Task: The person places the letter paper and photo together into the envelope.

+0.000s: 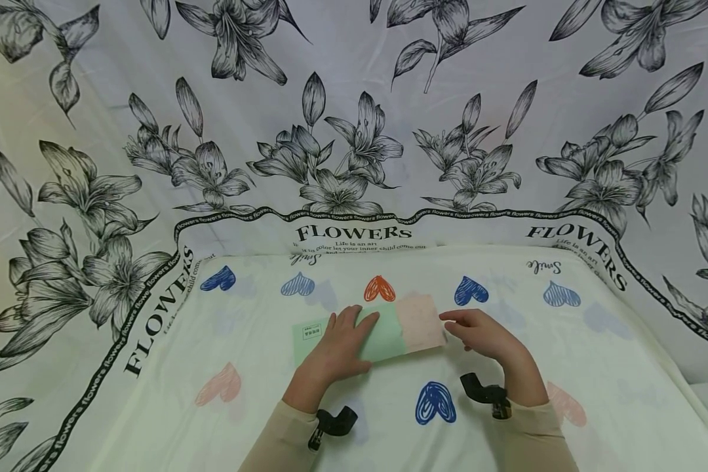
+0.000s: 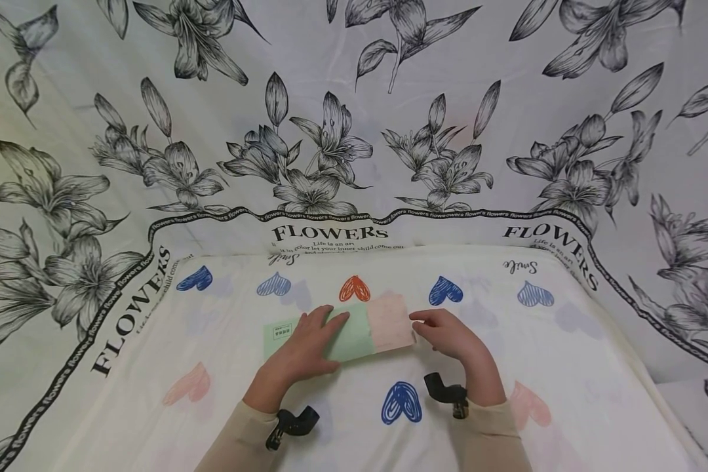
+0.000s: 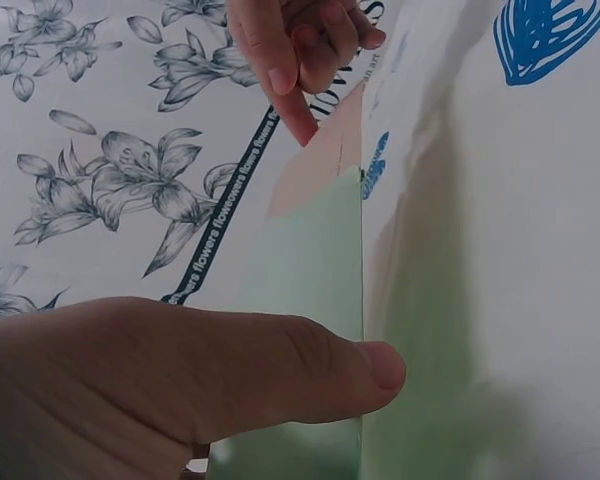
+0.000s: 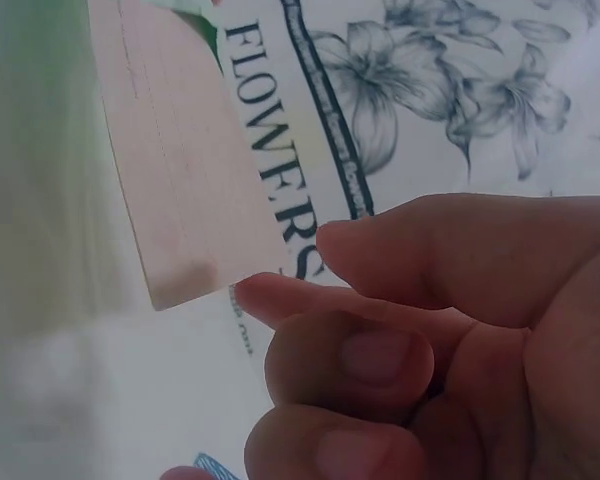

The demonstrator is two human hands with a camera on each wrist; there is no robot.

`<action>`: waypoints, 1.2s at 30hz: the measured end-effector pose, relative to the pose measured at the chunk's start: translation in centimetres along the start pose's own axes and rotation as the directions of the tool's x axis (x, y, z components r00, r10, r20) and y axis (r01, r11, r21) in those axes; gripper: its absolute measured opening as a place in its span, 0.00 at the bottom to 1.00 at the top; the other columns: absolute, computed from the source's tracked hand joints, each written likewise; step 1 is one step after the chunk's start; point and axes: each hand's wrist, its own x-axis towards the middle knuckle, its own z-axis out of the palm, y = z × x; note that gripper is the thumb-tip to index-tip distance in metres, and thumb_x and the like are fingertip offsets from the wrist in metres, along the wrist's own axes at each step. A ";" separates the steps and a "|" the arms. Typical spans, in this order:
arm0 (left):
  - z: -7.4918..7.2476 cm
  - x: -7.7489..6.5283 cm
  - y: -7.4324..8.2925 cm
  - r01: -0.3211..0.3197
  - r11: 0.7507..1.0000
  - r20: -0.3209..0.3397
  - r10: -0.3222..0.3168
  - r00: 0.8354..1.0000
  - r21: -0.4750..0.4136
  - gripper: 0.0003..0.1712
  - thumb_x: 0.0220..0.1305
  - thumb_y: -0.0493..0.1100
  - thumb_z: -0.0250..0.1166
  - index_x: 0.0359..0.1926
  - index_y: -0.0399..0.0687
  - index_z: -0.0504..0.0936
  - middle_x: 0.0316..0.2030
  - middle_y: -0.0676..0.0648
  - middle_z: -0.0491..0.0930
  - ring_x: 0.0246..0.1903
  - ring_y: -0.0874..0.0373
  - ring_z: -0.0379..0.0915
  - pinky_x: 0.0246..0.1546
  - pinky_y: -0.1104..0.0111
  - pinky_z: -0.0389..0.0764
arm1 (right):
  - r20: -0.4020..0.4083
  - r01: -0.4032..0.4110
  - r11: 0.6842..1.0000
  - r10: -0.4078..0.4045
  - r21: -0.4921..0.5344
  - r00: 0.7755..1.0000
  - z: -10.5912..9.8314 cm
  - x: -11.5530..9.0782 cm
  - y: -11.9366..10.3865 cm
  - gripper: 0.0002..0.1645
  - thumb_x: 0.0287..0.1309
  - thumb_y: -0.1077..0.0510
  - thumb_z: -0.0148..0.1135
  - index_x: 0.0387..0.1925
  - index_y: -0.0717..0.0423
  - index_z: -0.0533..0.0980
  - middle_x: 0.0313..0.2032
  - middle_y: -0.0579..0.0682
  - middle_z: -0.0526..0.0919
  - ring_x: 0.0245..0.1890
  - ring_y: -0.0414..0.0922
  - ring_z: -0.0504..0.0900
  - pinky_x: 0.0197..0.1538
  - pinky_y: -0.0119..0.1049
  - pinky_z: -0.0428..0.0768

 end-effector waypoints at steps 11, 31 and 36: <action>0.2 0.0 0.0 0.006 1.000 0.005 -0.006 1.000 0.002 0.53 0.50 0.46 0.80 0.76 0.49 0.65 0.73 0.34 0.58 0.74 0.38 0.51 0.72 0.38 0.53 | 0.018 0.020 0.999 -0.019 -0.048 1.000 1.0 0.2 -0.6 0.23 0.73 0.56 0.57 0.65 0.62 0.77 0.35 0.58 0.79 0.27 0.48 0.75 0.31 0.40 0.75; 0.0 0.0 0.1 0.019 1.000 0.021 -0.019 1.000 -0.010 0.53 0.51 0.46 0.80 0.76 0.49 0.64 0.73 0.34 0.58 0.74 0.37 0.51 0.72 0.38 0.52 | 0.045 0.012 1.000 -0.011 -0.028 0.999 1.1 0.3 -0.4 0.22 0.73 0.56 0.58 0.63 0.60 0.78 0.31 0.58 0.75 0.28 0.48 0.73 0.32 0.40 0.75; 0.0 -0.1 0.2 0.019 1.000 0.017 -0.019 1.000 -0.013 0.53 0.51 0.46 0.80 0.76 0.49 0.65 0.73 0.34 0.58 0.74 0.38 0.51 0.72 0.38 0.52 | 0.066 0.039 0.998 -0.036 -0.049 0.997 1.8 0.5 -0.9 0.22 0.72 0.56 0.58 0.63 0.60 0.79 0.31 0.55 0.76 0.29 0.47 0.73 0.32 0.40 0.76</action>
